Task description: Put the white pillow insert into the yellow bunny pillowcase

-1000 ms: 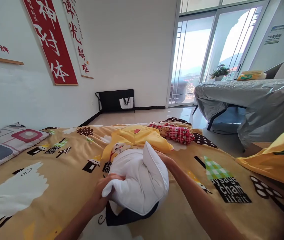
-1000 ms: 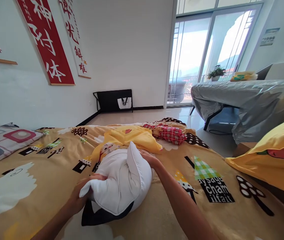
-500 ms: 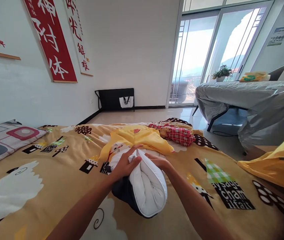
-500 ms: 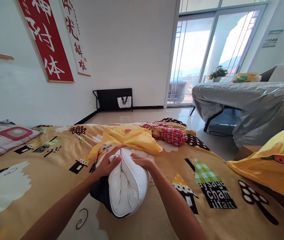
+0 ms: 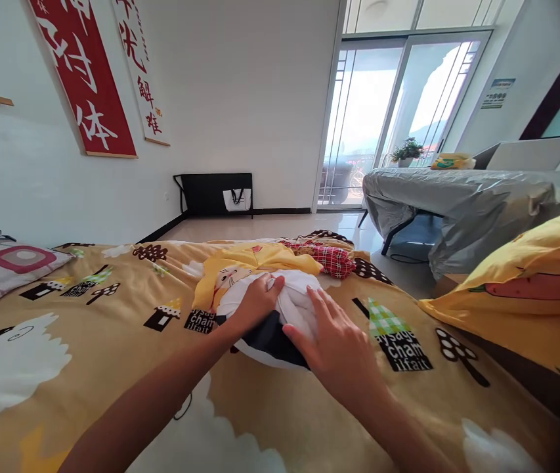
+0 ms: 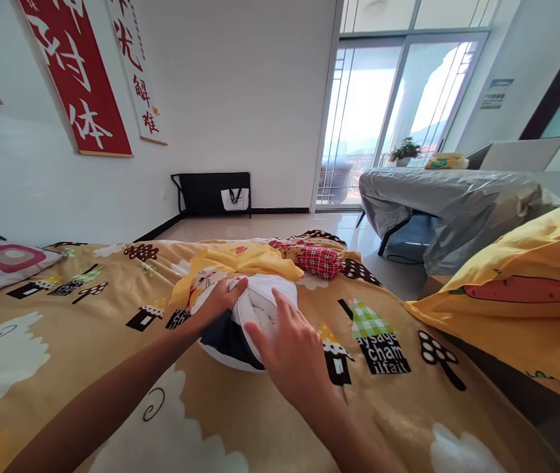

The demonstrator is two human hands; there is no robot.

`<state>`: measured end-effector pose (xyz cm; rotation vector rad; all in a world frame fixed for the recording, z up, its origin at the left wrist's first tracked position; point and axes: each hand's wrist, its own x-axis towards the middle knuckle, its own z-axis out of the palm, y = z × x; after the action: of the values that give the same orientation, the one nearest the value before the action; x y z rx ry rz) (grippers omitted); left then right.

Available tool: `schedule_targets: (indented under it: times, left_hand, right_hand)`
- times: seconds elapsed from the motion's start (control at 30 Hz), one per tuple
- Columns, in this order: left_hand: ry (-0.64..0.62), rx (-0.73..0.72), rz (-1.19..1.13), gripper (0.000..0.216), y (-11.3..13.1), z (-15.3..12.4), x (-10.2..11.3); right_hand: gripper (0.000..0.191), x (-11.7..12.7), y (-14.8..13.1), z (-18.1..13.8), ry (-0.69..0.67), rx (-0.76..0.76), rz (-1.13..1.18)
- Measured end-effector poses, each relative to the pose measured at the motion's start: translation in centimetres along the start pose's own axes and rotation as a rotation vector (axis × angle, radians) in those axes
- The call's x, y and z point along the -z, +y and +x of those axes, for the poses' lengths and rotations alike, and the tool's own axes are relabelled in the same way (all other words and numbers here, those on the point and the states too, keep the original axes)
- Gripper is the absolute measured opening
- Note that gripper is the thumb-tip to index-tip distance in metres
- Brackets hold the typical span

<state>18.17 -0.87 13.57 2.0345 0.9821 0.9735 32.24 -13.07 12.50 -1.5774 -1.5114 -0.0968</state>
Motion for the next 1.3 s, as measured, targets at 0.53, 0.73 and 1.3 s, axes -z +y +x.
schedule_targets:
  times: [0.53, 0.73, 1.3]
  left_hand:
    - [-0.537, -0.4, 0.529, 0.04, 4.3, -1.8, -3.1]
    - [-0.613, -0.485, 0.502, 0.041, 5.0, -0.6, -3.1]
    - [-0.439, -0.388, 0.208, 0.043, 4.0, -1.9, -6.2]
  right_hand:
    - [0.068, 2.7, -0.2, -7.6, 0.05, 0.235, -0.524]
    - [0.043, 1.8, -3.1, -8.6, 0.148, 0.477, -0.479]
    - [0.083, 1.2, 2.5, -10.9, 0.417, -0.131, -0.396]
